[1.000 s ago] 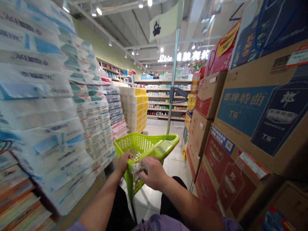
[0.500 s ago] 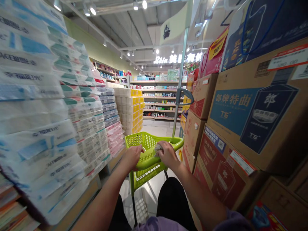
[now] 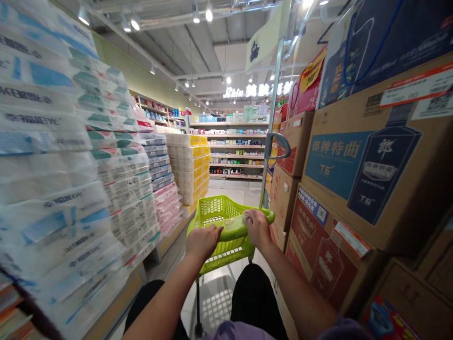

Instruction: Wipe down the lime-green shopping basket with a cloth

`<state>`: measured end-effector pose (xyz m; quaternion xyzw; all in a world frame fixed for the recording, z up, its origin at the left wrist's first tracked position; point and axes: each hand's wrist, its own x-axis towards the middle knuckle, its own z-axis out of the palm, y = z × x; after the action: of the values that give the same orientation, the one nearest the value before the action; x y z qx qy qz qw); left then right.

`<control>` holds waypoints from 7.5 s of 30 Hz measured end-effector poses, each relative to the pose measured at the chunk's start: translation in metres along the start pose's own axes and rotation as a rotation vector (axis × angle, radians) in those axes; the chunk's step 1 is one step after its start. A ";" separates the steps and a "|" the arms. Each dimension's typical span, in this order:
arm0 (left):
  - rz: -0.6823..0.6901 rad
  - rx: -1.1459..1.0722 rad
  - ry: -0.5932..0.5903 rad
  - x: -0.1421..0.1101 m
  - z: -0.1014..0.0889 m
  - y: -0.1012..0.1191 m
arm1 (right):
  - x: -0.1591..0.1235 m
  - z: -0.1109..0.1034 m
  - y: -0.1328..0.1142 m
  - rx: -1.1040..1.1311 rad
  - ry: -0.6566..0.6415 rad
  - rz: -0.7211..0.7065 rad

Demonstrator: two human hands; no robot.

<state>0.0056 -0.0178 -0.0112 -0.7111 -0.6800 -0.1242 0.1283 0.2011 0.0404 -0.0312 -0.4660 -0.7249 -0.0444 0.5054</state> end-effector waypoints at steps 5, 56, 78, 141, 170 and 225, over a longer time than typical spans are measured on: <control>0.057 0.052 0.062 0.007 0.005 -0.006 | -0.017 0.022 -0.055 0.057 -0.092 -0.205; 0.072 0.048 0.151 0.001 0.007 -0.046 | -0.029 0.035 -0.079 -0.079 -0.190 -0.337; 0.016 0.135 0.050 0.005 0.006 -0.085 | -0.024 0.006 0.017 -0.172 0.035 -0.118; 0.205 -0.234 0.280 -0.002 0.003 -0.036 | -0.021 0.036 -0.046 0.207 -0.146 -0.189; -0.034 -0.011 0.101 0.023 -0.003 -0.024 | -0.038 0.026 -0.039 -0.100 -0.034 -0.358; 0.051 0.051 0.118 0.000 0.004 -0.036 | -0.032 0.039 -0.052 -0.070 -0.027 -0.440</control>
<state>-0.0304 -0.0148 -0.0140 -0.7163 -0.6558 -0.1451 0.1892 0.1390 0.0121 -0.0533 -0.3144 -0.8138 -0.1723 0.4574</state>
